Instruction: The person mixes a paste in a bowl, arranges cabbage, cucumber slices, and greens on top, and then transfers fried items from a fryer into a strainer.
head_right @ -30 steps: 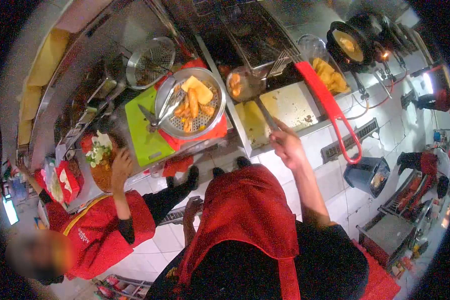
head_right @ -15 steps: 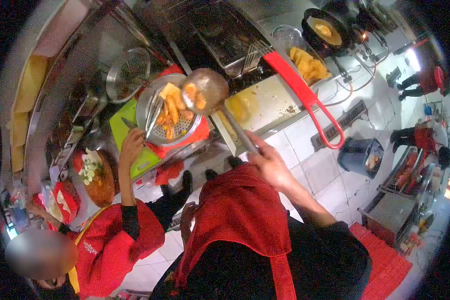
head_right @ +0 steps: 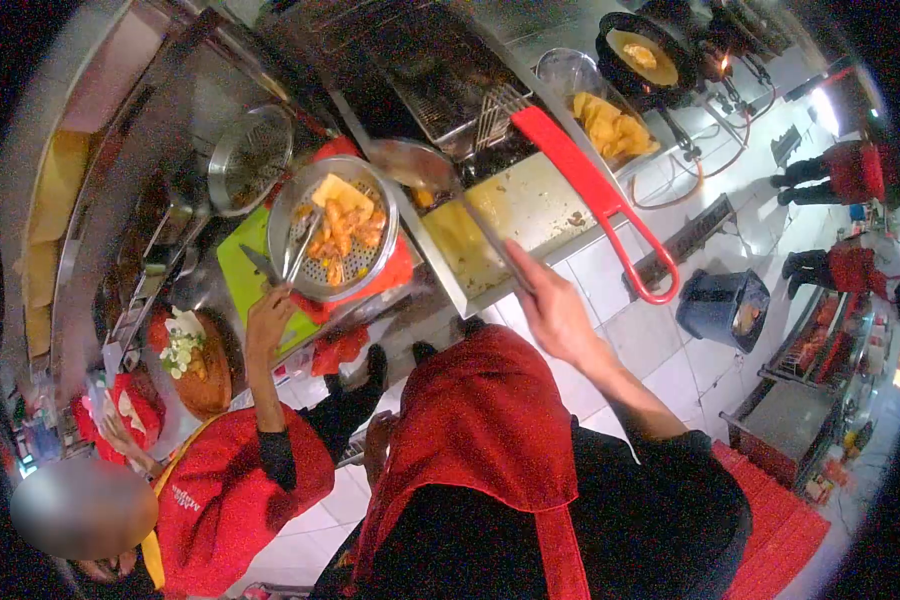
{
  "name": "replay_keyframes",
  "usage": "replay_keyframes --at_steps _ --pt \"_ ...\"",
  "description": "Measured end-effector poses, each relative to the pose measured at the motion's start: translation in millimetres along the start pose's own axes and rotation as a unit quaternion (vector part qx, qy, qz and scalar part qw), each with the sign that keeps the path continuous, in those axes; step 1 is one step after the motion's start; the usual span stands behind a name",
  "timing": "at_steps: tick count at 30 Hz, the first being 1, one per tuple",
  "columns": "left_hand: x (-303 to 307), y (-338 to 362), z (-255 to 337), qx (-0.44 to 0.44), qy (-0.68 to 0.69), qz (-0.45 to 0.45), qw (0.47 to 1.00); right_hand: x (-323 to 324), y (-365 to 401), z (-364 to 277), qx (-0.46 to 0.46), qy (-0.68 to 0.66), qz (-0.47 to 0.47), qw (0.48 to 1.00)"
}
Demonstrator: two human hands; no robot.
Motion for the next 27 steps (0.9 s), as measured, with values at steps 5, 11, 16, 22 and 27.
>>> replay_keyframes --at_steps 5,11,16,22,27 --pt "-18.4 38.5 -22.3 0.114 0.089 0.134 0.980 8.3 15.9 59.4 -0.152 0.239 -0.147 0.948" --pt "-87.7 130.2 70.5 0.238 0.231 0.042 0.942 -11.0 -26.0 157.9 -0.114 0.263 -0.074 0.955" --pt "-92.5 182.3 83.3 0.310 0.239 0.028 0.920 -53.6 -66.4 289.1 -0.081 0.073 0.075 0.991" --pt "-36.3 199.5 25.1 0.329 0.103 0.116 0.931 -92.0 -115.9 322.3 -0.436 -0.568 -0.017 0.698" --pt "-23.8 159.7 23.0 0.243 -0.007 0.114 0.963 -118.2 -141.0 366.6 -0.474 -0.730 0.019 0.493"
Point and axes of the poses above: each hand's wrist, its own y-axis away from the middle knuckle, its own x-axis out of the back of the hand, z = x × y, the point moved 6 cm from there along -y, towards the middle knuckle, and after that the axes turned 3 degrees about -y, right-handed, at the moved point
